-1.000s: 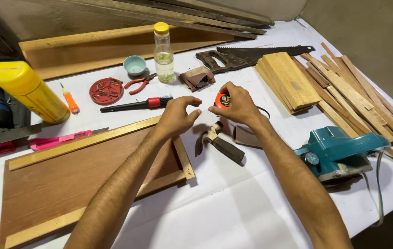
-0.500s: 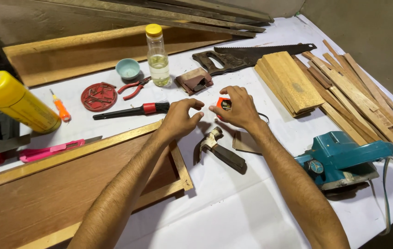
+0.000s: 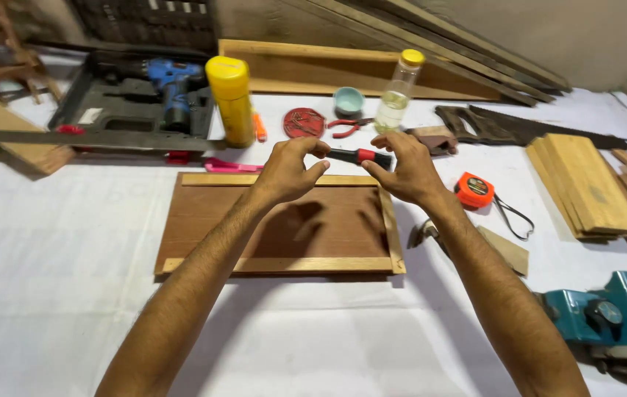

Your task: The person assembles a wooden frame around a plywood panel on a work table. They position thin wooden trim strips along the frame edges, hammer nails to secure them, measure the frame with a tape measure, mark and check trim pieces with a ruler and pencil, and press the strips into place by hand.

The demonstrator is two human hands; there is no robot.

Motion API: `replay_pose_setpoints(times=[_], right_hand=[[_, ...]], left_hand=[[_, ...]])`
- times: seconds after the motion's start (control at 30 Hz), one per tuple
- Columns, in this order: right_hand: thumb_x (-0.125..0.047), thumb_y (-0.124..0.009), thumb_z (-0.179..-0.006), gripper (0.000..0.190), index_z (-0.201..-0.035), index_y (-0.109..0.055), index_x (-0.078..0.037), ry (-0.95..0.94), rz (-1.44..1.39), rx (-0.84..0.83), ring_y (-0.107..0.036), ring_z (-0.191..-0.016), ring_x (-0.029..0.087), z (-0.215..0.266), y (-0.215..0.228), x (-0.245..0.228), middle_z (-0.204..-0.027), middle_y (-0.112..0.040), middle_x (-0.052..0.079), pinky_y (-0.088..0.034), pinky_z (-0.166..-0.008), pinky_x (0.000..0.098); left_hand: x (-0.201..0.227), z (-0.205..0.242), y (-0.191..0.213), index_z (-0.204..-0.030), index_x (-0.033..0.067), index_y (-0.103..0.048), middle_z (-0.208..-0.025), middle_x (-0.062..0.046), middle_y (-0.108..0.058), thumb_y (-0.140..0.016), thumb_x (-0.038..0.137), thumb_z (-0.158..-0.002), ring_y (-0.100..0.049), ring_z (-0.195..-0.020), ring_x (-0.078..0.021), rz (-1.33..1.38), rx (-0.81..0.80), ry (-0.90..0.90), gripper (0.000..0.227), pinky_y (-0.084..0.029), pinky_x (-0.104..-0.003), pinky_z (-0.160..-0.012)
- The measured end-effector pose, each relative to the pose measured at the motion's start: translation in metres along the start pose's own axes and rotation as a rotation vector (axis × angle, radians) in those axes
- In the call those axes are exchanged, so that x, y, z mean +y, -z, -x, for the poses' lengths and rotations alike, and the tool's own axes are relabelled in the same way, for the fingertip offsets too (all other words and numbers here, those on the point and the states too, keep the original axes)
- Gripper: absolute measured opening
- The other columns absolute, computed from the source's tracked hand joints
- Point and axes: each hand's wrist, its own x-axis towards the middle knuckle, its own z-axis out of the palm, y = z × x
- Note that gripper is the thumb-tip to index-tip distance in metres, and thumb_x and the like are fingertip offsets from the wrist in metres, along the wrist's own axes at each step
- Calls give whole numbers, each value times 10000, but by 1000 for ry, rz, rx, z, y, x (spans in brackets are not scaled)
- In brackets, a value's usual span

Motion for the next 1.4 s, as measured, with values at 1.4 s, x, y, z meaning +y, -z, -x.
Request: replay_pose_setpoints(times=[1.4], right_hand=[[-267,-723,-898,413,-1264,-672,-84,24,-44,-493,-612,-1072,318,-50,-135,-59,-1108,-652,144,-519,-916,433]], left_hand=[[-132,123,149,-1221,59,-709,-1109,-121,-662,-724,146,-910,-690,-1003,-242,-230,152,406,323,-581,-360,-861]])
